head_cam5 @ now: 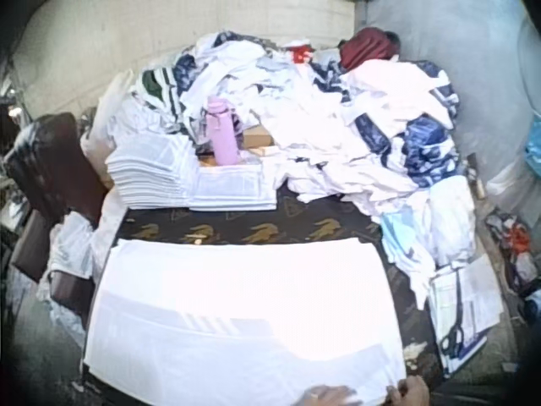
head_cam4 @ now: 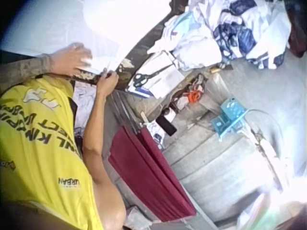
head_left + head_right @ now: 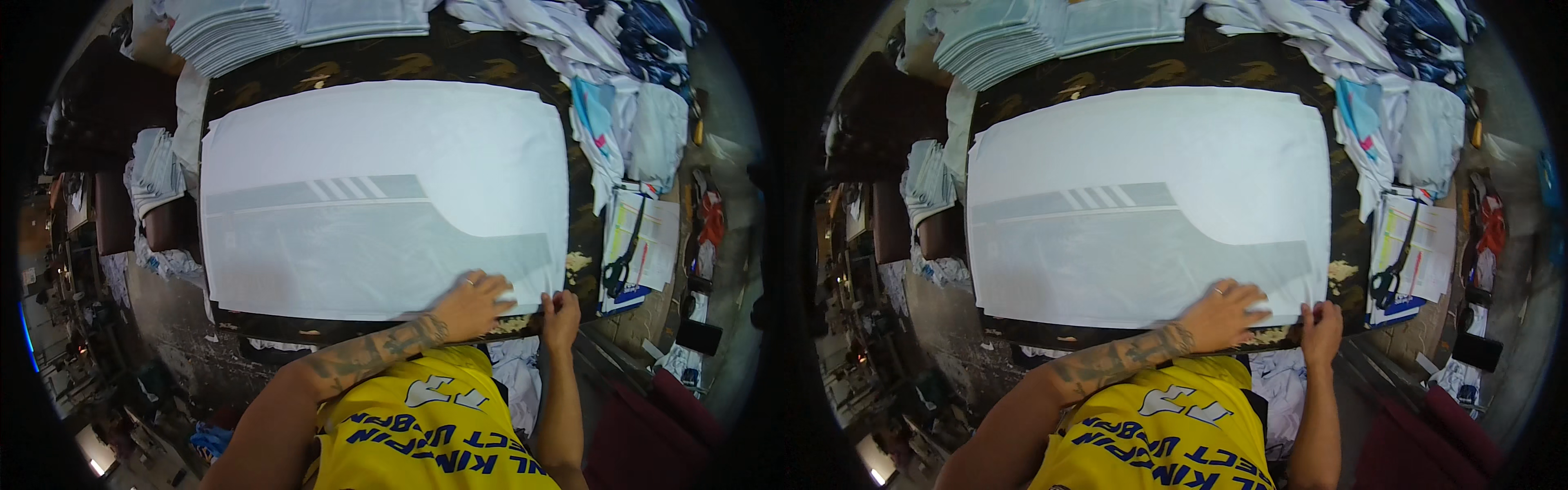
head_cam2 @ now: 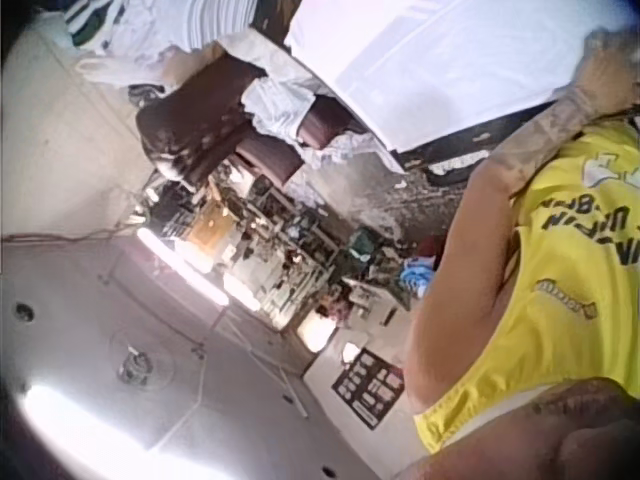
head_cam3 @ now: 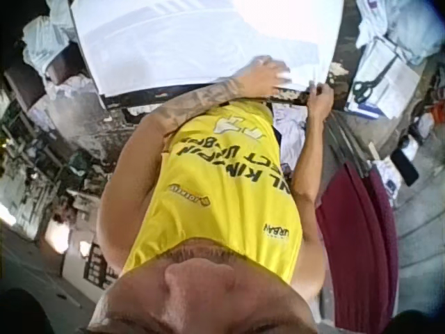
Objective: The person uses shears to cut a large white sheet of fabric on a table. They repeatedly cut the fabric, flip it over, and trim the edges. The person then places the cut fabric on top of a pile of other fabrics.
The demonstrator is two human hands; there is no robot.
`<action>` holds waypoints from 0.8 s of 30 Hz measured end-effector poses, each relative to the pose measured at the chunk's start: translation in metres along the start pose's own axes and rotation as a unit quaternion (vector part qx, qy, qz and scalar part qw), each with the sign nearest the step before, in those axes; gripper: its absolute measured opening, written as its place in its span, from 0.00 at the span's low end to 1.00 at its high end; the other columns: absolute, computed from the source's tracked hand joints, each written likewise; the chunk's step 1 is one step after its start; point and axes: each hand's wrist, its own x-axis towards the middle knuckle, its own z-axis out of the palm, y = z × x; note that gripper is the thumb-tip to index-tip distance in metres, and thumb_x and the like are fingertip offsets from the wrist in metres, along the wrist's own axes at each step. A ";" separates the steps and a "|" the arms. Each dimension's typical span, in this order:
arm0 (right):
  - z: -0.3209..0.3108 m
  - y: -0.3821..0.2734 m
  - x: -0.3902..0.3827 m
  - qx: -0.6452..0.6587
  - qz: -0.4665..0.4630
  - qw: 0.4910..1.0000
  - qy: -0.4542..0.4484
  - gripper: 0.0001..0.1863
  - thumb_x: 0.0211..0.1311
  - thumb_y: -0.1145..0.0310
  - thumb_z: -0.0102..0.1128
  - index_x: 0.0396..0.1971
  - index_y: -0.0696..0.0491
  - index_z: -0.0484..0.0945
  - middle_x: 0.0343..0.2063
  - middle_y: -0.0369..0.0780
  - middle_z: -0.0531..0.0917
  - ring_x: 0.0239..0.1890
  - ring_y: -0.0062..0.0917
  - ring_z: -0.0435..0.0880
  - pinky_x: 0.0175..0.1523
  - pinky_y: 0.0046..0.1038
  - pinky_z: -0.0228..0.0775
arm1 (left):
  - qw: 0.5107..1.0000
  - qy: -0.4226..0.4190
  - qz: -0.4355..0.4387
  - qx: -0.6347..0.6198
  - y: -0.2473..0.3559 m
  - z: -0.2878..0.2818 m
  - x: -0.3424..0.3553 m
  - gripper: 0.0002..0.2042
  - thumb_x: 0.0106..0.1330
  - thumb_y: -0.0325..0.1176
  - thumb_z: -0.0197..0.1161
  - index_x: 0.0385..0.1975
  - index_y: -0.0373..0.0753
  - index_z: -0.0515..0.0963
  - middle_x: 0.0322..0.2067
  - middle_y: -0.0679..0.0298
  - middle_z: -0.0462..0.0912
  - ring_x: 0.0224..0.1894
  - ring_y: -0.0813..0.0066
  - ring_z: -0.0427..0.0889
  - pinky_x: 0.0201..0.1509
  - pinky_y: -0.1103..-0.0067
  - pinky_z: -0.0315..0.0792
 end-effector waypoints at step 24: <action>-0.025 0.001 0.012 0.023 0.075 0.993 -0.088 0.19 0.65 0.53 0.75 0.32 0.56 0.84 0.30 0.49 0.89 0.36 0.52 0.89 0.41 0.48 0.78 | 0.964 0.124 -0.213 0.099 -0.021 -0.042 0.088 0.26 0.65 0.38 0.73 0.63 0.41 0.77 0.56 0.56 0.75 0.61 0.58 0.74 0.68 0.60 0.66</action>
